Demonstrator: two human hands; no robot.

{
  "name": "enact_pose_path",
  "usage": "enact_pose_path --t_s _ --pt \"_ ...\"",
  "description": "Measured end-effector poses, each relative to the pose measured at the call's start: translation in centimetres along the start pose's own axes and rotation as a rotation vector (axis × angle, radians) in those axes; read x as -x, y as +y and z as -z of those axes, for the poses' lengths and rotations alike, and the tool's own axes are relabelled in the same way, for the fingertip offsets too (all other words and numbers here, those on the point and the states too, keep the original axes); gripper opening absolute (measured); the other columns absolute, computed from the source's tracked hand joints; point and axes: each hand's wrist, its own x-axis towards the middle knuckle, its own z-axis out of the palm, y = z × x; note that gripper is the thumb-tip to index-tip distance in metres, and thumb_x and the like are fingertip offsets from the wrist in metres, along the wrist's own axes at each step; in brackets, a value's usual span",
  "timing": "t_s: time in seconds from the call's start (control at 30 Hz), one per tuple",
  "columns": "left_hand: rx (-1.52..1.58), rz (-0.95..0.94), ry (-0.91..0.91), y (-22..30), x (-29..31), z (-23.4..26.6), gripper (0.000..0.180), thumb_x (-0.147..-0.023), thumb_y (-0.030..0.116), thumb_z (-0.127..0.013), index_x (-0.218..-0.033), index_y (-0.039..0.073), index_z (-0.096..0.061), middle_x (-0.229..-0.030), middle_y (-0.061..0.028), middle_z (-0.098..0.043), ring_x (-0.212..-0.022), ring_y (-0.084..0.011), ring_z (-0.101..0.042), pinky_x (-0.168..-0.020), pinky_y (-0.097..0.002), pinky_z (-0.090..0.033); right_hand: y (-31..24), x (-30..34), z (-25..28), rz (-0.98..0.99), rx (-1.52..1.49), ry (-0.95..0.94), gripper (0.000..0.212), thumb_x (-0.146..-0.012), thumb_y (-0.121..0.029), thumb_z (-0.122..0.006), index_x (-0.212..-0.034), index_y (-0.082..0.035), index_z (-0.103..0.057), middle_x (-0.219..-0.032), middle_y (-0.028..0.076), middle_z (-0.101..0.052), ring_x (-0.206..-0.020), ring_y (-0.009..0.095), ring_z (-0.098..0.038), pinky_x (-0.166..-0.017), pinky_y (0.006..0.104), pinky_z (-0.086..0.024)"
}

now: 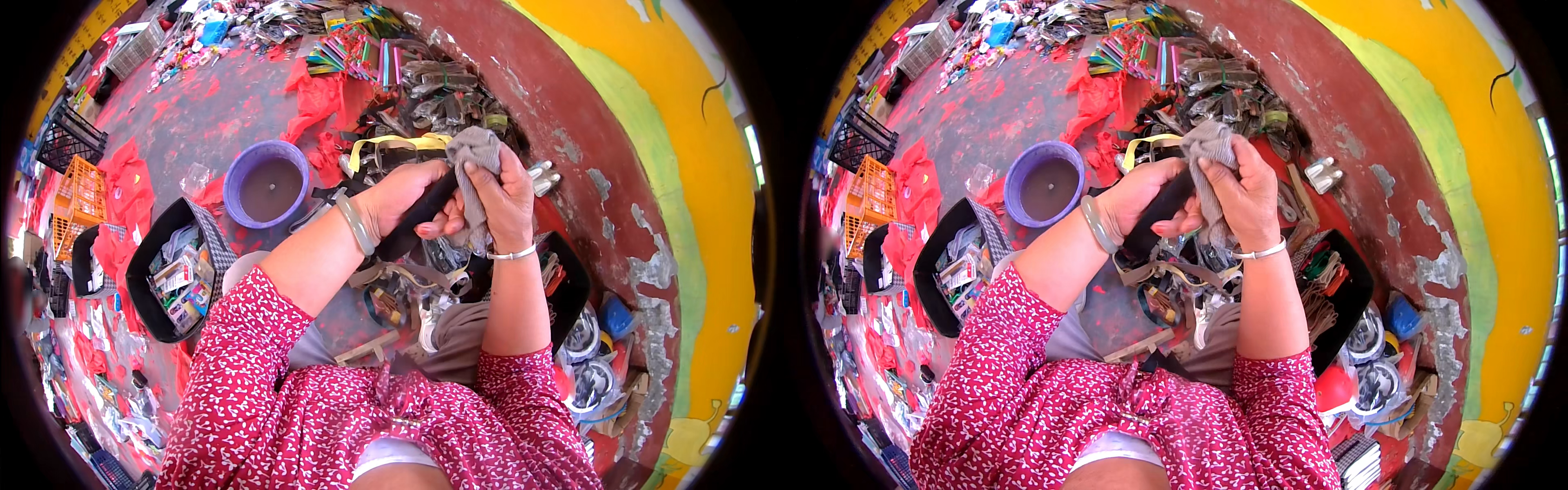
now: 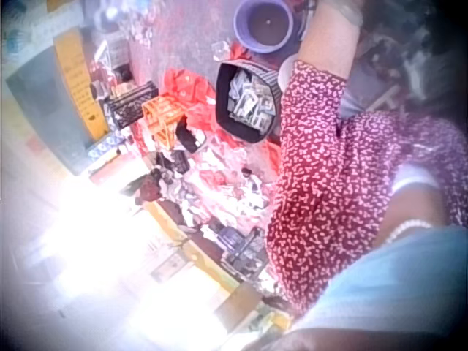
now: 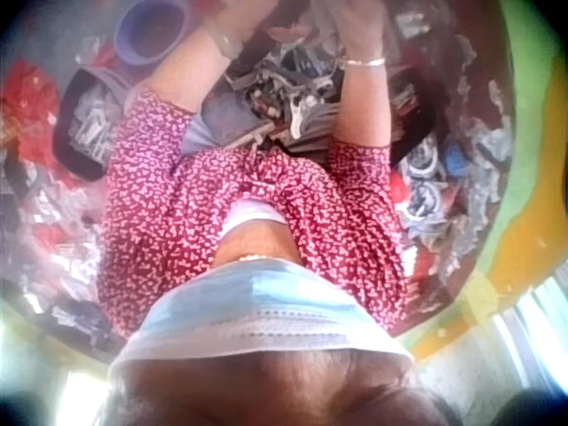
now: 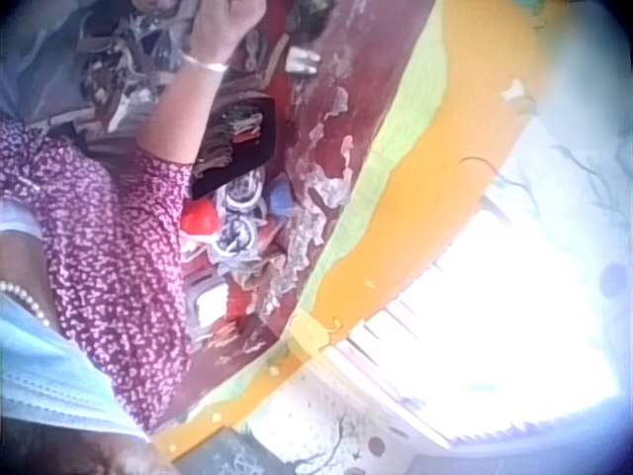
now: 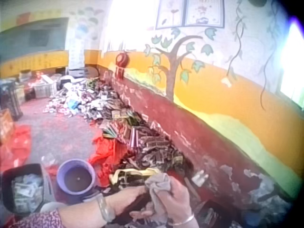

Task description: The person wipes down thin brown and black strips of material using a grey cloth and then places them into a black crate.

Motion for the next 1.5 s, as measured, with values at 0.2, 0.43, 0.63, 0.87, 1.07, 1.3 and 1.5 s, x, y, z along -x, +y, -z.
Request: enact_pose_path --t_s 0.2,0.43,0.63,0.87,1.07,1.3,1.5 --pt "-0.272 0.021 0.160 1.0 0.4 -0.9 0.044 -0.095 0.035 -0.028 -0.100 -0.002 -0.051 -0.085 -0.0225 -0.064 -0.059 -0.0215 -0.062 -0.048 -0.0248 -0.045 -0.3 -0.7 1.6 -0.153 -0.019 0.155 0.013 -0.089 -0.010 -0.055 -0.097 -0.001 -0.059 -0.078 -0.001 -0.060 -0.059 0.004 -0.053 -0.049 0.0196 -0.043" --pt "-0.244 -0.111 0.147 0.4 0.5 -0.6 0.042 -0.095 0.032 -0.039 -0.121 -0.001 -0.044 -0.108 -0.0260 -0.058 -0.078 -0.0226 -0.065 -0.049 -0.0200 -0.045 1.3 -2.2 3.9 -0.201 -0.093 0.506 0.010 -0.088 -0.006 -0.055 -0.094 0.000 -0.059 -0.085 0.001 -0.060 -0.075 0.008 -0.054 -0.069 0.0209 -0.045" --pt "0.093 -0.322 0.276 0.6 -0.4 0.8 0.043 -0.095 0.028 -0.033 -0.129 0.003 -0.042 -0.126 -0.0163 -0.050 -0.112 -0.0210 -0.052 -0.060 -0.0226 -0.046 0.3 -2.6 5.3 0.144 0.134 0.454 0.019 -0.084 -0.005 -0.056 -0.102 0.000 -0.059 -0.096 0.006 -0.059 -0.086 0.015 -0.057 -0.076 0.0247 -0.046" --pt "0.088 -0.437 0.437 -0.8 -2.2 -0.2 0.056 -0.094 0.052 -0.025 -0.121 0.009 -0.050 -0.115 -0.0059 -0.057 -0.104 -0.0197 -0.054 -0.090 -0.0350 -0.040 1.4 -2.0 -1.8 0.282 0.646 0.232 0.020 -0.074 0.000 -0.060 -0.093 -0.002 -0.059 -0.088 0.016 -0.058 -0.080 0.033 -0.058 -0.074 0.0350 -0.047" --pt "0.225 -0.657 0.484 0.6 -1.4 1.0 0.070 -0.094 0.054 -0.023 -0.118 -0.008 -0.044 -0.118 -0.0191 -0.053 -0.111 -0.0246 -0.050 -0.102 -0.0360 -0.034 1.5 0.8 -5.2 0.292 0.651 0.102 0.017 -0.072 0.001 -0.063 -0.089 -0.002 -0.059 -0.085 0.016 -0.058 -0.077 0.033 -0.058 -0.068 0.0349 -0.047" --pt "0.220 -0.497 0.283 -0.9 -1.1 -2.8 0.061 -0.094 0.053 -0.027 -0.125 0.004 -0.043 -0.123 -0.0096 -0.049 -0.114 -0.0210 -0.045 -0.102 -0.0348 -0.030 2.0 -1.6 -3.3 0.387 0.791 0.402 0.012 -0.074 0.001 -0.058 -0.085 -0.003 -0.057 -0.082 0.016 -0.057 -0.078 0.034 -0.055 -0.068 0.0402 -0.047" --pt "0.288 -0.731 0.536 0.5 -0.5 0.5 0.060 -0.094 0.052 -0.026 -0.115 0.001 -0.048 -0.114 -0.0132 -0.054 -0.109 -0.0217 -0.049 -0.098 -0.0355 -0.036 1.6 1.1 -6.2 0.296 0.600 0.118 0.014 -0.072 0.000 -0.062 -0.085 -0.001 -0.058 -0.081 0.017 -0.058 -0.076 0.033 -0.058 -0.068 0.0363 -0.047"
